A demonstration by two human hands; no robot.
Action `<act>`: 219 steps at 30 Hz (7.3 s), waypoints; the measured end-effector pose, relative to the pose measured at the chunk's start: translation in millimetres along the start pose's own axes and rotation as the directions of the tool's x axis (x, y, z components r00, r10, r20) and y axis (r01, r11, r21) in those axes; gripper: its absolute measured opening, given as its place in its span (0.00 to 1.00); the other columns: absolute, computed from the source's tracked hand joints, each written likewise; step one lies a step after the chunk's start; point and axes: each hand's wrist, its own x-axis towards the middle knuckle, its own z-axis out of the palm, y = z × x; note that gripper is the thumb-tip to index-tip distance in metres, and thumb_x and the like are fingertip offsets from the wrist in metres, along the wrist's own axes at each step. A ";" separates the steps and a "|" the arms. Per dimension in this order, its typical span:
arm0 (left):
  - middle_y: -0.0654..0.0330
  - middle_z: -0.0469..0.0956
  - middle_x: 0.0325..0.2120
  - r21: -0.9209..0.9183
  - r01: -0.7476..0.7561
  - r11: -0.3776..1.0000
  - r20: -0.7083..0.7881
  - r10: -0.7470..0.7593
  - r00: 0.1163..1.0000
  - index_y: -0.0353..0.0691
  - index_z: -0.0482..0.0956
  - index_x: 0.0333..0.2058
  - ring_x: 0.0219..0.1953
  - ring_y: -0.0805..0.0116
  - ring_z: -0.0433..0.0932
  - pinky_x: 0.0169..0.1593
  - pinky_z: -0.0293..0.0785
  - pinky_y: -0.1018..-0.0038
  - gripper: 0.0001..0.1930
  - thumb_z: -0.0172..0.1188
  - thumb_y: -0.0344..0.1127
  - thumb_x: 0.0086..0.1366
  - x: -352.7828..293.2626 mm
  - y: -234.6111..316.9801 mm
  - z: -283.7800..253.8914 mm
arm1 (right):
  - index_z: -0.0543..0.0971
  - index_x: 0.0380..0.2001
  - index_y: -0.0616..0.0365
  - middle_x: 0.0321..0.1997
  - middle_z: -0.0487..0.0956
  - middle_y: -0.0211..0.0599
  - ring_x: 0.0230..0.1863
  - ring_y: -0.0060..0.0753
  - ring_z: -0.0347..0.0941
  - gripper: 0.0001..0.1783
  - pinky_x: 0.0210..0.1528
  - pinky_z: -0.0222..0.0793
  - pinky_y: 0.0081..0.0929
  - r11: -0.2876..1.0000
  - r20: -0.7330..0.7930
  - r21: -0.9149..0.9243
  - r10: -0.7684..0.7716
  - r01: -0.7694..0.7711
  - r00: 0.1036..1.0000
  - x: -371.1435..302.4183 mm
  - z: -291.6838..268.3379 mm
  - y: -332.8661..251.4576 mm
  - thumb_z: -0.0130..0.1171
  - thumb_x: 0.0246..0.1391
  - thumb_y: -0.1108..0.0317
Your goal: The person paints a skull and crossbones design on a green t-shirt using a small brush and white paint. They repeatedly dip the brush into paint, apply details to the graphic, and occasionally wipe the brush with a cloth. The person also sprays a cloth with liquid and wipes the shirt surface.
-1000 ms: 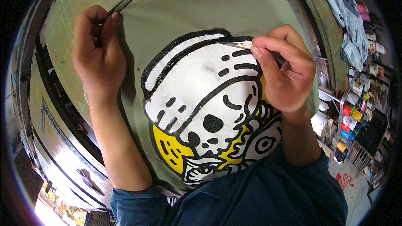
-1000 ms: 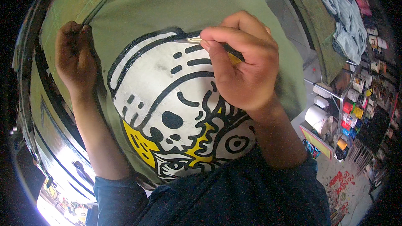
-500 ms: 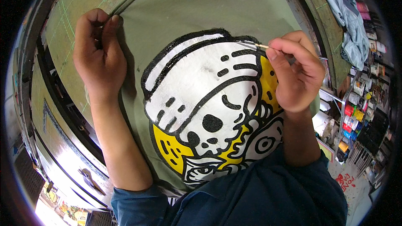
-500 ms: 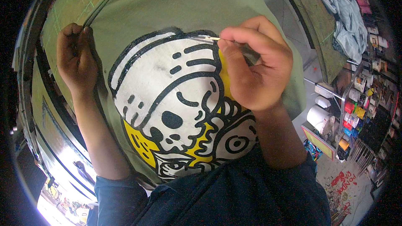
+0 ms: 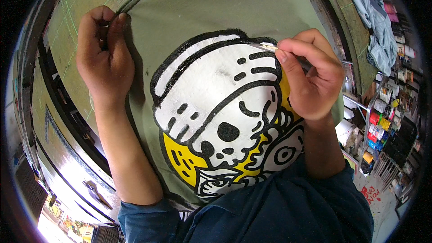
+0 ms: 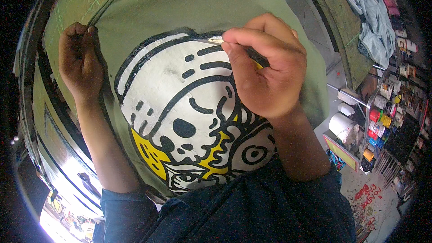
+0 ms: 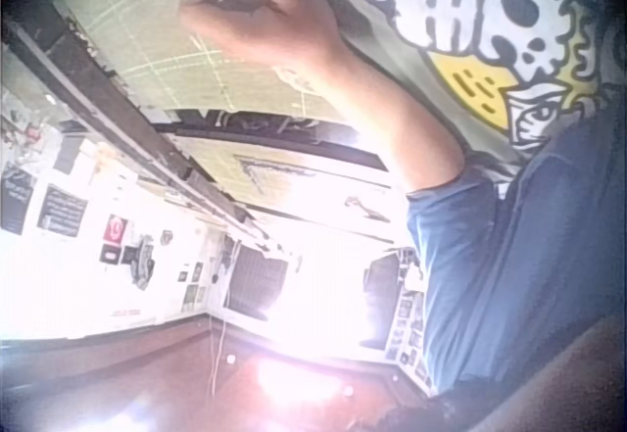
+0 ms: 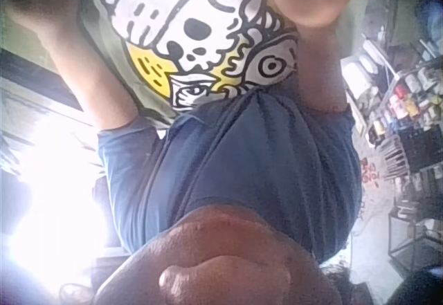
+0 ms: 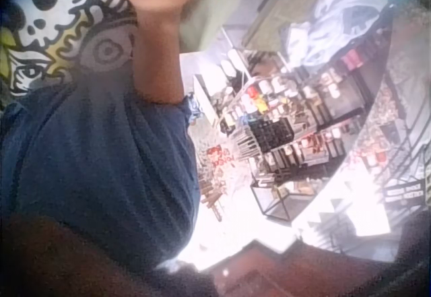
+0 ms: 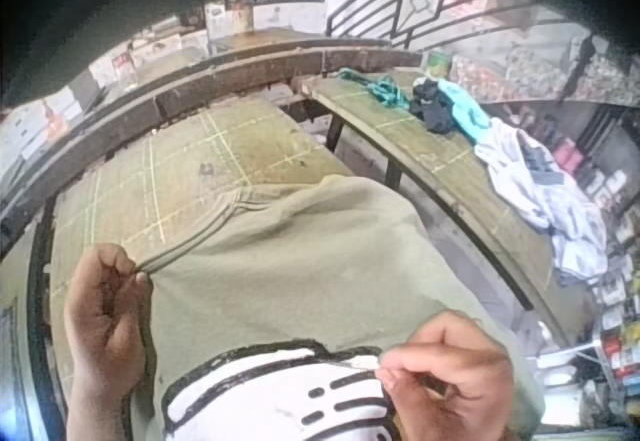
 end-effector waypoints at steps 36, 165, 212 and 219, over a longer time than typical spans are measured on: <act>0.63 0.78 0.31 0.095 -0.033 0.995 -0.047 0.038 0.998 0.33 0.75 0.41 0.36 0.78 0.76 0.42 0.71 0.83 0.07 0.61 0.24 0.65 -0.8 -8.3 -5.5 | 0.83 0.35 0.63 0.28 0.78 0.35 0.28 0.30 0.72 0.11 0.32 0.64 0.24 0.998 0.005 0.068 0.004 -0.004 1.000 -18.8 42.4 -49.3 0.68 0.46 0.82; 0.64 0.61 0.20 0.167 -0.012 0.986 -0.102 0.029 0.994 0.35 0.68 0.32 0.22 0.79 0.58 0.25 0.56 0.80 0.06 0.52 0.16 0.63 2.8 27.4 8.1 | 0.81 0.33 0.60 0.27 0.76 0.34 0.27 0.31 0.70 0.07 0.35 0.58 0.29 0.998 0.230 0.034 0.036 -0.045 0.973 -15.3 39.4 -62.3 0.63 0.48 0.76; 0.62 0.79 0.34 0.042 -0.010 0.999 -0.087 0.014 0.996 0.33 0.76 0.42 0.37 0.78 0.77 0.43 0.73 0.83 0.07 0.59 0.22 0.66 -0.2 -1.3 -6.4 | 0.83 0.32 0.53 0.29 0.78 0.25 0.28 0.25 0.69 0.10 0.38 0.54 0.25 0.919 0.086 -0.293 -0.250 0.264 0.965 3.0 17.5 -14.1 0.69 0.43 0.74; 0.62 0.79 0.33 -0.030 -0.013 0.999 -0.111 0.010 0.994 0.33 0.75 0.42 0.37 0.79 0.77 0.42 0.72 0.84 0.07 0.59 0.22 0.66 -1.1 -3.3 -5.0 | 0.83 0.32 0.54 0.28 0.78 0.26 0.28 0.25 0.70 0.10 0.38 0.54 0.25 0.918 0.060 -0.286 -0.270 0.276 0.961 3.1 13.2 -15.4 0.68 0.43 0.76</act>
